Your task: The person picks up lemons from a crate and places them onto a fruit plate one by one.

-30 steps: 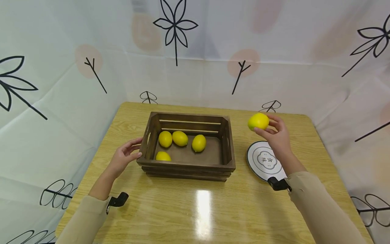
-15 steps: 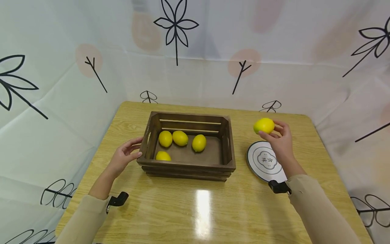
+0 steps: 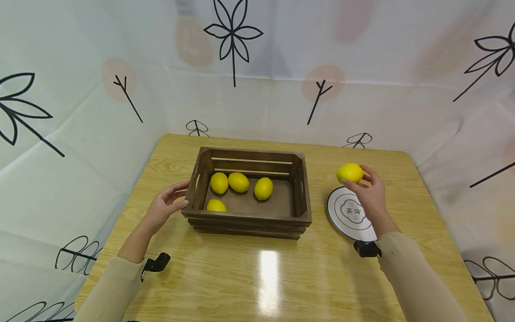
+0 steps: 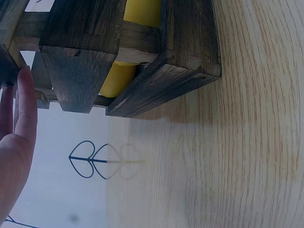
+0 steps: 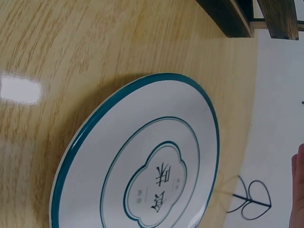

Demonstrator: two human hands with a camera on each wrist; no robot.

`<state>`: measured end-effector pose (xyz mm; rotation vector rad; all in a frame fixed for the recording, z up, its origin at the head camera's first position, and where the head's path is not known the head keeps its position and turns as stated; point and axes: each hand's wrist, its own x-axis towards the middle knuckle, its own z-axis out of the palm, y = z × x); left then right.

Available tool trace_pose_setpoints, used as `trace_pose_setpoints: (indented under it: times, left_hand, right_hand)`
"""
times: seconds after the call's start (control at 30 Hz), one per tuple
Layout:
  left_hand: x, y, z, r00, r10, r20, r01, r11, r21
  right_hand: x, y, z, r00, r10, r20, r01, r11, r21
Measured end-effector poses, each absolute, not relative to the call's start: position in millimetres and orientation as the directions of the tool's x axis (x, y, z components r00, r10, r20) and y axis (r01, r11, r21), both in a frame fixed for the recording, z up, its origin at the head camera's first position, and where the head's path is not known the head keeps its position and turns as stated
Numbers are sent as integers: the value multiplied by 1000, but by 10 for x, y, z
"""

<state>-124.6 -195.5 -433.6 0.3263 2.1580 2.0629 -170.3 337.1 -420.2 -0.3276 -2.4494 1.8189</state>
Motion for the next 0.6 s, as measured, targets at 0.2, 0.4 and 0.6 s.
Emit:
trace_pose_setpoints:
  times: [0.2, 0.4, 0.6]
  left_hand:
    - [-1250, -1954, -4340, -967, 249, 49, 60, 38, 997]
    - [-1256, -1952, -4346, -968, 248, 50, 61, 38, 997]
    - [-1256, -1949, -4347, -967, 250, 48, 57, 26, 998]
  right_hand:
    - [-1694, 3418, -4272, -965, 245, -97, 176, 323, -930]
    - [-1694, 3486, -4384, -955, 267, -131, 231, 388, -892]
    - [-1757, 3626, -4611, -941, 286, -182, 284, 368, -885]
